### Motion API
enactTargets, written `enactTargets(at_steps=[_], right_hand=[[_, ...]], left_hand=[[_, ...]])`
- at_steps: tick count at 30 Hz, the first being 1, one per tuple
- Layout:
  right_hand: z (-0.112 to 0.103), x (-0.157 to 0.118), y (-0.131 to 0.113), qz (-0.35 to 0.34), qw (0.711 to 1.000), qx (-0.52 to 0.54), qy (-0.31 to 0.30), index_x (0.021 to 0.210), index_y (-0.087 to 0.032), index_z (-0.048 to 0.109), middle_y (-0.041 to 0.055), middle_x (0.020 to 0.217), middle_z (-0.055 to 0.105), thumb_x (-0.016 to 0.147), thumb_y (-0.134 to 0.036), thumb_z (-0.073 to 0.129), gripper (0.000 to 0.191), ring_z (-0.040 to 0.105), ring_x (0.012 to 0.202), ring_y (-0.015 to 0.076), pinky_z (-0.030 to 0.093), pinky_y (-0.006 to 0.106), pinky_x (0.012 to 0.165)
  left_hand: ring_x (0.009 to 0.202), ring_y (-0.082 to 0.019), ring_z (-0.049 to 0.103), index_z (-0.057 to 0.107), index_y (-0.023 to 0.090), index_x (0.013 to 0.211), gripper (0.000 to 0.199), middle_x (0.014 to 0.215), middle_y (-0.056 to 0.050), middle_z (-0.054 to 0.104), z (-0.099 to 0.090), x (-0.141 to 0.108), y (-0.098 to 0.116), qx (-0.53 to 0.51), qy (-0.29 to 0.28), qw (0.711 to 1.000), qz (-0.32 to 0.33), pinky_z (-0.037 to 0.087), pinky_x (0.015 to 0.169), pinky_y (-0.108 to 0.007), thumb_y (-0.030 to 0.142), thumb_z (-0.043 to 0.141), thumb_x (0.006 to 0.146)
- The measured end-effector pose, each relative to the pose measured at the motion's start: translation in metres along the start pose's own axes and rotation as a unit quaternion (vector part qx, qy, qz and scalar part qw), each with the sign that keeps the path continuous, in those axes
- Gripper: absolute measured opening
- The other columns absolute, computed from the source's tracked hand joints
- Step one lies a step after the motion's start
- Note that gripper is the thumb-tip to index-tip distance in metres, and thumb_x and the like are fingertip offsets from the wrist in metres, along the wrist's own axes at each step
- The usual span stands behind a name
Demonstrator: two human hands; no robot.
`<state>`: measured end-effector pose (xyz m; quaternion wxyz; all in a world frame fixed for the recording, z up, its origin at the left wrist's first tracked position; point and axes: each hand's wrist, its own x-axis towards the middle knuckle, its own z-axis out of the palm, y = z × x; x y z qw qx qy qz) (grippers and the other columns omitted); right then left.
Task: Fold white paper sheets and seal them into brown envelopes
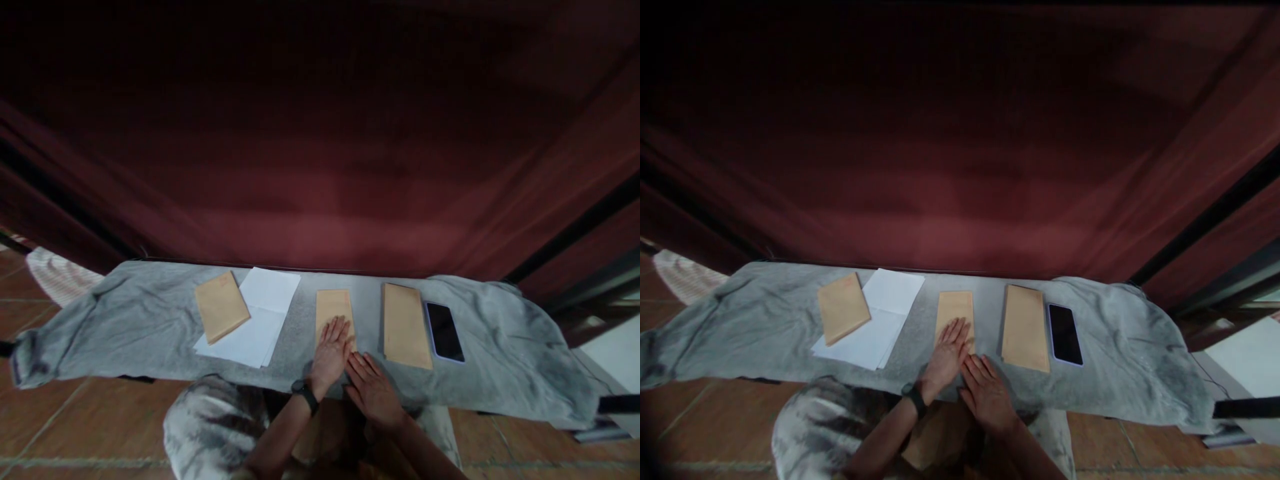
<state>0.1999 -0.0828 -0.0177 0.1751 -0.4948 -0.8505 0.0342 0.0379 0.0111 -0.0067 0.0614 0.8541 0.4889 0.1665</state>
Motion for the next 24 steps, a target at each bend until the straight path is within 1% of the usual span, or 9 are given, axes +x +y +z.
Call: enactTargets(at_steps=[3,7,10,12,14,16,20,24], right_hand=[[-0.003,0.001,-0.002,0.007,1.0,0.011,0.0,0.15,-0.023,0.047,0.0065,0.151,0.053,0.101,-0.032,0.052,0.05,0.048,0.141,0.0216,0.034,0.044,0.122],[-0.011,0.002,-0.006,0.011,1.0,0.027,0.003,0.156,-0.025,0.036,0.006,0.157,0.045,0.102,-0.032,0.051,0.057,0.044,0.144,0.0222,0.038,0.046,0.12],[-0.014,0.003,-0.007,0.01,0.999,0.03,-0.003,0.157,-0.026,0.032,0.0062,0.158,0.042,0.102,-0.032,0.05,0.058,0.042,0.145,0.0226,0.037,0.049,0.12],[-0.015,0.004,-0.007,0.01,0.999,0.032,-0.011,0.158,-0.026,0.031,0.0059,0.16,0.04,0.103,-0.032,0.049,0.058,0.041,0.146,0.0224,0.036,0.049,0.12],[-0.014,0.004,-0.006,0.01,0.999,0.035,-0.017,0.157,-0.027,0.031,0.0058,0.16,0.04,0.103,-0.033,0.049,0.057,0.041,0.146,0.0221,0.035,0.049,0.12],[-0.014,0.005,-0.006,0.012,0.999,0.041,-0.022,0.157,-0.026,0.033,0.0061,0.159,0.041,0.103,-0.034,0.049,0.057,0.042,0.145,0.0223,0.035,0.049,0.121],[-0.014,0.004,-0.006,0.022,0.998,0.052,-0.026,0.155,-0.024,0.038,0.0073,0.157,0.044,0.102,-0.032,0.051,0.055,0.042,0.145,0.0231,0.033,0.05,0.121],[-0.016,0.006,-0.006,0.027,0.997,0.067,-0.017,0.149,-0.024,0.047,0.0071,0.153,0.051,0.1,-0.025,0.049,0.048,0.045,0.142,0.0219,0.033,0.049,0.122]], left_hand=[[0.151,-0.026,0.031,0.037,0.017,0.154,0.056,0.161,-0.012,0.039,0.014,0.037,-0.011,-0.012,-0.025,0.999,0.022,0.026,0.123,-0.049,0.04,0.038,0.103],[0.151,-0.025,0.03,0.036,0.016,0.155,0.059,0.162,-0.013,0.036,0.018,0.08,-0.031,-0.044,-0.049,0.997,0.047,0.021,0.125,-0.046,0.043,0.037,0.102],[0.152,-0.025,0.029,0.036,0.018,0.155,0.06,0.162,-0.012,0.036,0.019,0.101,-0.041,-0.058,-0.048,0.996,0.041,0.018,0.126,-0.045,0.045,0.038,0.102],[0.152,-0.025,0.028,0.037,0.017,0.155,0.06,0.162,-0.011,0.036,0.019,0.109,-0.043,-0.057,-0.045,0.997,0.027,0.017,0.126,-0.045,0.045,0.038,0.101],[0.153,-0.025,0.027,0.038,0.016,0.154,0.06,0.163,-0.012,0.035,0.019,0.109,-0.044,-0.054,-0.049,0.997,0.023,0.016,0.126,-0.044,0.045,0.037,0.102],[0.153,-0.025,0.026,0.038,0.016,0.154,0.059,0.163,-0.012,0.034,0.018,0.103,-0.044,-0.052,-0.06,0.996,0.038,0.015,0.126,-0.044,0.045,0.035,0.102],[0.153,-0.021,0.025,0.036,0.018,0.155,0.058,0.163,-0.01,0.034,0.013,0.076,-0.044,-0.056,-0.077,0.992,0.087,0.014,0.127,-0.043,0.044,0.031,0.104],[0.153,-0.02,0.025,0.034,0.018,0.156,0.059,0.163,-0.009,0.034,0.005,0.048,-0.041,-0.065,-0.081,0.989,0.106,0.012,0.127,-0.042,0.046,0.031,0.105]])
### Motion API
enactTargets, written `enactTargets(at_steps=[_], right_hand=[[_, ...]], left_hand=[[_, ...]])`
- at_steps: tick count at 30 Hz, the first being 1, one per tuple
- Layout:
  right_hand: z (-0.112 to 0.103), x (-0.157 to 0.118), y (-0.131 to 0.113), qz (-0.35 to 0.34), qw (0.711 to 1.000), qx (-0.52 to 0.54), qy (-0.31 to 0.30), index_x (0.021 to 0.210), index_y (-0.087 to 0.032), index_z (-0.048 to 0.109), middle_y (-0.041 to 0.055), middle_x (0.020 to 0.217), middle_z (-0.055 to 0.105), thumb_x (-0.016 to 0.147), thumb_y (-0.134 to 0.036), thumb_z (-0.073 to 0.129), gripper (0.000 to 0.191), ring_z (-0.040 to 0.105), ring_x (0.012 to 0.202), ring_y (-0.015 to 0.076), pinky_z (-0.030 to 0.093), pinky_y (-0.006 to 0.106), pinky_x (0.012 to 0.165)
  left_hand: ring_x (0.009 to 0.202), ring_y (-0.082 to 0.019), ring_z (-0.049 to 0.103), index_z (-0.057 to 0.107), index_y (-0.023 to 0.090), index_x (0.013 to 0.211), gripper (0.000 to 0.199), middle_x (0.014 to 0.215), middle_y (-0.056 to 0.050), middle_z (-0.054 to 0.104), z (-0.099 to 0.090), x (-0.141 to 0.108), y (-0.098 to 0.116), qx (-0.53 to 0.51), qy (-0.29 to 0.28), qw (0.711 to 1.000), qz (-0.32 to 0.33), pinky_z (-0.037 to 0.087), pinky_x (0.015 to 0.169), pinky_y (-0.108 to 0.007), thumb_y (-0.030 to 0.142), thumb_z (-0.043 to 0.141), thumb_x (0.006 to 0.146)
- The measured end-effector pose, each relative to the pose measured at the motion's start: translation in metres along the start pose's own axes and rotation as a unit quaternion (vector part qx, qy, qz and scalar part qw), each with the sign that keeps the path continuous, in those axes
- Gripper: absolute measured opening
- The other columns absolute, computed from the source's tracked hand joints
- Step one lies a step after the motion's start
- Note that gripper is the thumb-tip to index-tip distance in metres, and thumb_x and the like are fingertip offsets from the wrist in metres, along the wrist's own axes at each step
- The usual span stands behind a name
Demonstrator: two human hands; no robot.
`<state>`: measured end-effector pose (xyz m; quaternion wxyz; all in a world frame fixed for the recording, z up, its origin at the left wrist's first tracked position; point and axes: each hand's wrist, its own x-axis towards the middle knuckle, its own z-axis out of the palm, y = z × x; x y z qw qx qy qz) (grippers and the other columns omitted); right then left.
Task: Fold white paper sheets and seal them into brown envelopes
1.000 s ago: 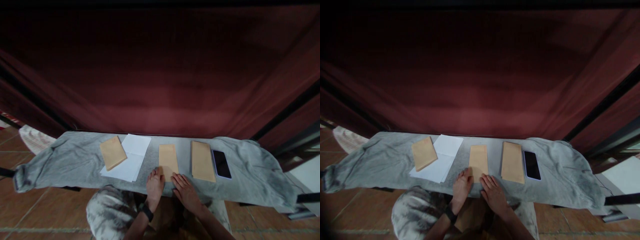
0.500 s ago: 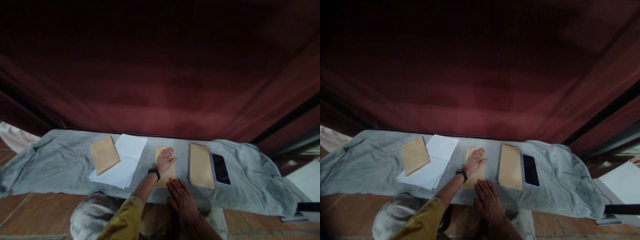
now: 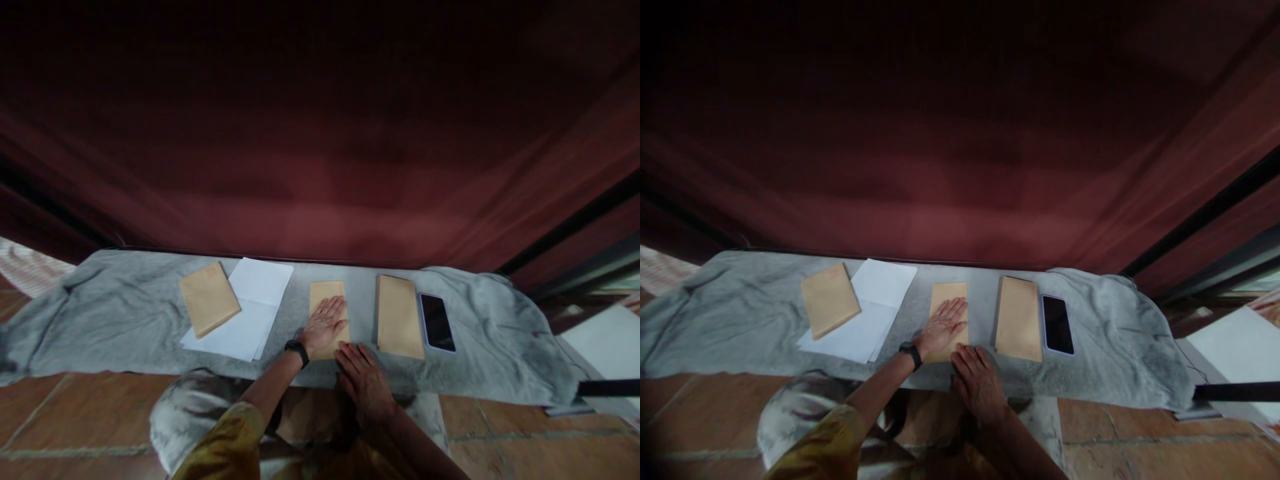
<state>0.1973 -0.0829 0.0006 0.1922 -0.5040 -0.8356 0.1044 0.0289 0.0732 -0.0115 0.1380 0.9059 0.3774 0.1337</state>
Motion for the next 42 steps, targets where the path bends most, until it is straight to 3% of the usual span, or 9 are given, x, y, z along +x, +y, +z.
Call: enactTargets(at_steps=[7,10,12,16,19,24,30,36,42], right_hand=[[0.004,-0.001,-0.001,0.062,0.997,0.028,0.038,0.14,-0.02,0.056,0.0086,0.143,0.06,0.099,-0.019,0.041,0.043,0.051,0.137,0.021,0.038,0.045,0.12],[0.008,0.001,0.003,0.098,0.992,0.045,0.06,0.146,-0.02,0.05,0.0098,0.146,0.057,0.102,-0.025,0.037,0.046,0.051,0.138,0.0225,0.043,0.046,0.116],[0.01,0.01,0.006,0.087,0.993,0.052,0.054,0.152,-0.02,0.043,0.0097,0.151,0.052,0.103,-0.025,0.033,0.049,0.048,0.14,0.0218,0.041,0.047,0.117],[0.013,0.044,0.016,0.025,0.999,0.041,-0.009,0.151,-0.021,0.045,0.0082,0.154,0.049,0.105,-0.025,0.031,0.049,0.043,0.144,0.0202,0.033,0.048,0.122],[0.016,0.077,0.029,0.019,0.999,0.001,-0.041,0.152,-0.019,0.044,0.0076,0.161,0.038,0.106,-0.03,0.03,0.05,0.034,0.149,0.0209,0.025,0.046,0.125],[0.019,0.128,0.053,0.085,0.994,-0.047,-0.049,0.158,-0.017,0.033,0.0083,0.164,0.028,0.106,-0.035,0.028,0.055,0.026,0.153,0.0208,0.02,0.043,0.125],[0.023,0.164,0.067,0.141,0.987,-0.068,-0.044,0.156,-0.005,0.031,0.0154,0.165,0.025,0.105,-0.042,0.029,0.063,0.023,0.154,0.0249,0.016,0.043,0.126],[0.027,0.159,0.066,0.144,0.987,-0.064,-0.021,0.157,-0.008,0.032,0.0156,0.164,0.028,0.106,-0.043,0.027,0.061,0.022,0.154,0.0244,0.016,0.045,0.125],[0.027,0.119,0.06,0.116,0.991,-0.067,-0.023,0.157,-0.01,0.032,0.0144,0.164,0.029,0.106,-0.041,0.027,0.06,0.024,0.153,0.0236,0.018,0.046,0.125]], left_hand=[[0.153,-0.019,0.025,0.032,0.021,0.157,0.055,0.163,-0.007,0.034,-0.006,-0.044,0.022,-0.014,-0.023,0.999,0.026,0.014,0.127,-0.043,0.041,0.036,0.105],[0.153,-0.02,0.025,0.033,0.022,0.156,0.054,0.163,-0.007,0.035,-0.01,-0.067,0.032,-0.023,-0.028,0.998,0.041,0.016,0.127,-0.044,0.038,0.039,0.104],[0.153,-0.021,0.027,0.036,0.022,0.154,0.053,0.162,-0.008,0.038,-0.013,-0.081,0.039,-0.033,-0.03,0.997,0.055,0.018,0.127,-0.045,0.036,0.043,0.103],[0.15,-0.025,0.034,0.047,0.021,0.148,0.051,0.154,-0.011,0.049,-0.019,-0.097,0.046,-0.041,-0.041,0.996,0.074,0.021,0.126,-0.049,0.038,0.052,0.1],[0.148,-0.026,0.036,0.049,0.024,0.147,0.052,0.152,-0.009,0.051,-0.023,-0.097,0.046,-0.037,-0.059,0.995,0.077,0.021,0.126,-0.048,0.042,0.056,0.098],[0.152,-0.023,0.028,0.039,0.033,0.153,0.058,0.162,-0.003,0.037,-0.027,-0.093,0.046,-0.038,-0.068,0.993,0.091,0.018,0.126,-0.046,0.043,0.055,0.099],[0.152,-0.024,0.028,0.04,0.035,0.152,0.055,0.162,-0.002,0.038,-0.029,-0.094,0.047,-0.055,-0.067,0.993,0.086,0.017,0.126,-0.048,0.044,0.054,0.099],[0.152,-0.025,0.028,0.043,0.035,0.151,0.054,0.162,-0.003,0.038,-0.027,-0.095,0.045,-0.055,-0.065,0.992,0.092,0.018,0.126,-0.049,0.046,0.055,0.099],[0.152,-0.024,0.029,0.044,0.035,0.15,0.057,0.161,-0.003,0.04,-0.024,-0.093,0.044,-0.036,-0.071,0.993,0.091,0.017,0.126,-0.047,0.048,0.057,0.097]])
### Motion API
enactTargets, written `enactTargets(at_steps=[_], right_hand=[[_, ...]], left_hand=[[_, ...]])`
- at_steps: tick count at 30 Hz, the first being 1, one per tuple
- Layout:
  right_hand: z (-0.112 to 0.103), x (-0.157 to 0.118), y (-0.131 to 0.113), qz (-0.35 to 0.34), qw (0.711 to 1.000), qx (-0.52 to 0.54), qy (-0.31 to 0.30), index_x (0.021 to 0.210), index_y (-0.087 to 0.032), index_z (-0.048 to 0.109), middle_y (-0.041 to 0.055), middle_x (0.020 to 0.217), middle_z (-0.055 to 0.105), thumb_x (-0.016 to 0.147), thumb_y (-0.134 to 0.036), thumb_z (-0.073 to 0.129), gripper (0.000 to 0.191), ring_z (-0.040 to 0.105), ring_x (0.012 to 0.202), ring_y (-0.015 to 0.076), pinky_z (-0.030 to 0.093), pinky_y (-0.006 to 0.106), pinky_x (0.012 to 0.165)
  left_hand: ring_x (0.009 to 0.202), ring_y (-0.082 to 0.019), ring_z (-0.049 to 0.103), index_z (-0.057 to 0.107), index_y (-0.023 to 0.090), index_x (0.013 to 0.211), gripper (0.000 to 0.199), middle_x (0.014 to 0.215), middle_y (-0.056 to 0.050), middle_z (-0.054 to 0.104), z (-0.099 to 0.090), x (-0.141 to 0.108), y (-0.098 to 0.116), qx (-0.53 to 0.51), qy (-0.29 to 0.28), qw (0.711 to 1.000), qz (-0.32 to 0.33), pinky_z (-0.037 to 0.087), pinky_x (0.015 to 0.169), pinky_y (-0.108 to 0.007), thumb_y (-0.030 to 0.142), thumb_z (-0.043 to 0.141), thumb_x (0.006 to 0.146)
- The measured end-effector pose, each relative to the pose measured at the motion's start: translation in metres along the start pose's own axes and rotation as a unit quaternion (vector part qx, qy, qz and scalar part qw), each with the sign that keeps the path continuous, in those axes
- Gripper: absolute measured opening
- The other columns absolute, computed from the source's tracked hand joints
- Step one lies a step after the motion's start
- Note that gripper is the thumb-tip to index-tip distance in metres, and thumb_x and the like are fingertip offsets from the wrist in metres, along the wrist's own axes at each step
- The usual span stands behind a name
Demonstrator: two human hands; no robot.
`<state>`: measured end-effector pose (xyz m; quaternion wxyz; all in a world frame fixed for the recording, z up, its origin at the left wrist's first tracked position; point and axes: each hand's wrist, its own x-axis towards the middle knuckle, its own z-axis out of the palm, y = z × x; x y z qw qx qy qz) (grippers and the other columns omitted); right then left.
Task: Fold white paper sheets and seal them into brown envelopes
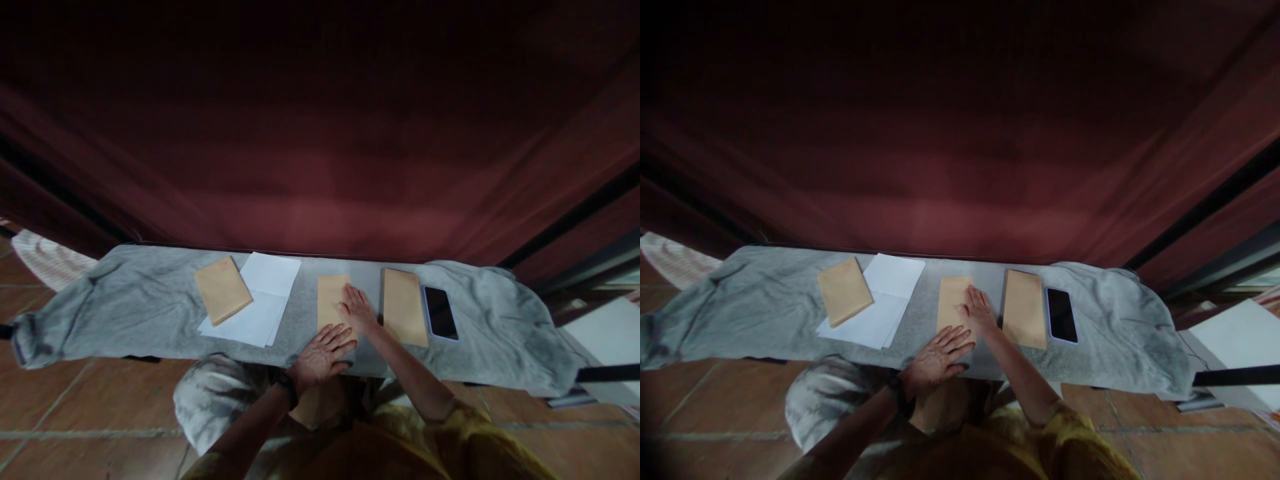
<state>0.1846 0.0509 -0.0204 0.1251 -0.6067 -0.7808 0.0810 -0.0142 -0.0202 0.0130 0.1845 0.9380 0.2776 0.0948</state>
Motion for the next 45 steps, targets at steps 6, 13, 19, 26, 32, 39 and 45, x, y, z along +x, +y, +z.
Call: enactTargets(at_steps=[6,13,19,26,32,39,45], right_hand=[[0.001,-0.052,0.0,-0.056,0.998,-0.007,0.012,0.157,-0.009,0.032,0.0142,0.163,0.032,0.106,-0.034,0.028,0.056,0.028,0.152,0.0229,0.022,0.045,0.125],[-0.008,-0.12,-0.005,-0.129,0.989,-0.042,0.054,0.159,-0.014,0.028,0.0112,0.162,0.035,0.107,-0.035,0.033,0.056,0.034,0.149,0.0211,0.029,0.045,0.123],[-0.011,-0.142,-0.004,-0.164,0.984,-0.042,0.056,0.159,-0.017,0.029,0.0086,0.16,0.038,0.105,-0.042,0.041,0.06,0.038,0.147,0.0214,0.026,0.045,0.124],[-0.012,-0.142,-0.007,-0.145,0.987,-0.027,0.06,0.15,-0.019,0.047,0.0086,0.151,0.053,0.103,-0.039,0.049,0.051,0.046,0.142,0.0234,0.027,0.046,0.123],[-0.027,-0.139,-0.011,-0.142,0.989,-0.013,0.036,0.152,-0.028,0.043,0.0056,0.157,0.045,0.103,-0.037,0.05,0.051,0.045,0.143,0.0229,0.032,0.046,0.121],[-0.027,-0.139,-0.014,-0.129,0.991,-0.008,0.03,0.154,-0.03,0.04,0.005,0.16,0.04,0.103,-0.031,0.048,0.051,0.044,0.143,0.0233,0.034,0.047,0.119],[-0.027,-0.139,-0.014,-0.135,0.99,-0.003,0.031,0.153,-0.028,0.042,0.0055,0.157,0.045,0.104,-0.031,0.045,0.049,0.043,0.144,0.0227,0.034,0.048,0.119]], left_hand=[[0.152,-0.024,0.028,0.045,0.033,0.15,0.056,0.16,-0.003,0.042,0.004,-0.001,-0.002,0.02,0.001,1.0,0.003,0.018,0.126,-0.047,0.047,0.058,0.097],[0.15,-0.019,0.033,0.038,0.025,0.153,0.055,0.16,-0.005,0.041,-0.001,-0.009,-0.001,0.047,-0.005,0.999,0.015,0.024,0.126,-0.042,0.046,0.045,0.103],[0.149,-0.015,0.034,0.032,0.025,0.156,0.053,0.161,-0.003,0.04,0.0,-0.003,0.001,0.032,0.006,0.999,-0.027,0.028,0.125,-0.037,0.044,0.031,0.107],[0.152,-0.02,0.027,0.031,0.015,0.157,0.059,0.163,-0.011,0.034,0.018,0.053,-0.012,0.083,0.064,0.987,-0.12,0.023,0.126,-0.044,0.045,0.025,0.106],[0.154,-0.025,0.021,0.032,0.015,0.157,0.06,0.164,-0.012,0.032,0.016,0.109,-0.041,0.114,0.081,0.973,-0.186,0.018,0.126,-0.052,0.045,0.025,0.105],[0.154,-0.024,0.022,0.03,0.015,0.158,0.062,0.164,-0.01,0.031,0.015,0.133,-0.061,0.113,0.078,0.963,-0.232,0.017,0.126,-0.049,0.043,0.025,0.103],[0.154,-0.025,0.024,0.033,0.015,0.157,0.063,0.164,-0.01,0.032,0.012,0.133,-0.063,0.103,0.072,0.964,-0.232,0.02,0.125,-0.049,0.047,0.025,0.103]])
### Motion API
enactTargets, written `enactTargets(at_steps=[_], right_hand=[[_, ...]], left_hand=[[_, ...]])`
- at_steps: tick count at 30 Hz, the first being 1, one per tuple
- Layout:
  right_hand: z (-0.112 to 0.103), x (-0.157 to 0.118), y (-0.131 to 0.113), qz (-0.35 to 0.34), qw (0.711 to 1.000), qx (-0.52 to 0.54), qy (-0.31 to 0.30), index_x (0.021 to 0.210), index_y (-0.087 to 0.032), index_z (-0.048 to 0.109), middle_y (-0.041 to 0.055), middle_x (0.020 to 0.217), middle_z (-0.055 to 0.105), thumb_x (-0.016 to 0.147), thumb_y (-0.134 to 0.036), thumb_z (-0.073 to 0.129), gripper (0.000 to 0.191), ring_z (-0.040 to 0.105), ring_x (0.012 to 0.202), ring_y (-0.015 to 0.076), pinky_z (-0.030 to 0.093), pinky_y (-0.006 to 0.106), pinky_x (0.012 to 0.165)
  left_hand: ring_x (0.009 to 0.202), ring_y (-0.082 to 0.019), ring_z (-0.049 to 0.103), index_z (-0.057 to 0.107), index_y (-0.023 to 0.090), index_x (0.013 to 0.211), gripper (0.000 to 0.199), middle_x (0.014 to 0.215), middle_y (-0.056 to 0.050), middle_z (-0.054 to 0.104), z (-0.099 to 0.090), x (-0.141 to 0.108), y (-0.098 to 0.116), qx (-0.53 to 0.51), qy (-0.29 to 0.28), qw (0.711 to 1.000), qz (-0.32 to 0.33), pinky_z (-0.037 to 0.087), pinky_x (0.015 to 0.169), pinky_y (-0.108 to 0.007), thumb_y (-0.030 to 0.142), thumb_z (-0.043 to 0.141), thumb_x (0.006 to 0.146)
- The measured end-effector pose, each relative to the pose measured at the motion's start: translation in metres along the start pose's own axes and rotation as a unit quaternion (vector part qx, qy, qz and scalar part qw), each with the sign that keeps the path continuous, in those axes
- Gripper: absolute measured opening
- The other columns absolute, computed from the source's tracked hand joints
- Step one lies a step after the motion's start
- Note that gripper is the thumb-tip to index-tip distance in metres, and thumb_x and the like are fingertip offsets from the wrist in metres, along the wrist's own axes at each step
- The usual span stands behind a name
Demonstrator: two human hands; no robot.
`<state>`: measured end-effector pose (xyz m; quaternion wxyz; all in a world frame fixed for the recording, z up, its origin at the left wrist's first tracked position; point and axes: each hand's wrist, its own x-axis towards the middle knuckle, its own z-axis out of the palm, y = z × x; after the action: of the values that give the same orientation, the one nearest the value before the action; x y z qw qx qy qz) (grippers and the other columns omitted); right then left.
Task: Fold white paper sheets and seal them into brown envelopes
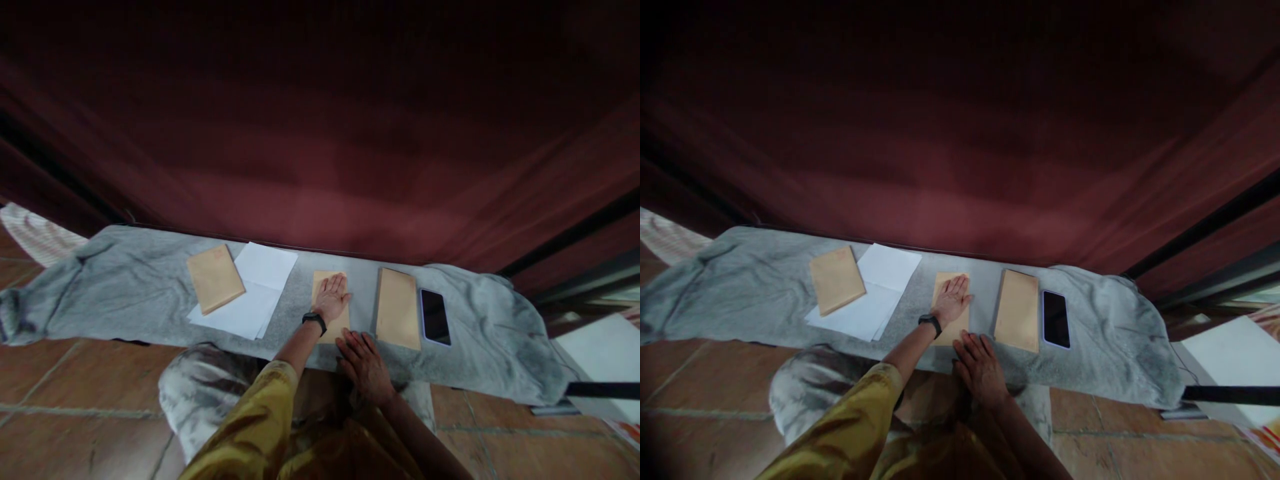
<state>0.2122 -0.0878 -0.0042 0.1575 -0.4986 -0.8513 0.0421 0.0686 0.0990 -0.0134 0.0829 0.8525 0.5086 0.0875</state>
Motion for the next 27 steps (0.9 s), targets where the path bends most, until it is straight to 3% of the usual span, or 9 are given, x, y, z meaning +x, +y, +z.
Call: enactTargets(at_steps=[7,14,20,27], right_hand=[[-0.004,0.002,-0.003,0.013,1.0,0.003,-0.001,0.147,-0.028,0.05,0.0045,0.155,0.049,0.104,-0.033,0.046,0.043,0.046,0.141,0.0224,0.032,0.046,0.12],[0.006,0.0,-0.001,0.021,1.0,0.009,0.019,0.142,-0.025,0.056,0.0034,0.148,0.057,0.104,-0.028,0.044,0.04,0.049,0.139,0.0219,0.03,0.047,0.121],[0.018,-0.008,0.005,0.004,0.999,0.007,0.051,0.141,-0.017,0.056,0.0077,0.146,0.058,0.104,-0.023,0.036,0.042,0.05,0.138,0.0217,0.03,0.047,0.122],[0.022,-0.012,0.011,0.002,0.997,0.04,0.066,0.142,-0.016,0.054,0.01,0.144,0.06,0.104,-0.022,0.034,0.044,0.051,0.137,0.0224,0.034,0.048,0.12]], left_hand=[[0.155,-0.023,0.019,0.036,0.017,0.155,0.059,0.164,-0.007,0.034,-0.003,-0.024,0.0,0.008,0.006,0.999,0.046,0.018,0.126,-0.047,0.043,0.024,0.104],[0.155,-0.021,0.02,0.032,0.016,0.157,0.057,0.165,-0.007,0.03,-0.004,-0.076,0.007,-0.006,0.007,0.995,0.098,0.015,0.127,-0.044,0.041,0.025,0.106],[0.154,-0.019,0.023,0.035,0.025,0.155,0.052,0.164,-0.005,0.032,-0.016,-0.118,0.007,-0.023,0.015,0.989,0.146,0.015,0.127,-0.045,0.042,0.033,0.106],[0.155,-0.023,0.017,0.026,0.017,0.159,0.071,0.166,-0.012,0.027,-0.038,-0.156,0.004,-0.021,-0.024,0.975,0.219,0.014,0.127,-0.043,0.054,0.045,0.1]])
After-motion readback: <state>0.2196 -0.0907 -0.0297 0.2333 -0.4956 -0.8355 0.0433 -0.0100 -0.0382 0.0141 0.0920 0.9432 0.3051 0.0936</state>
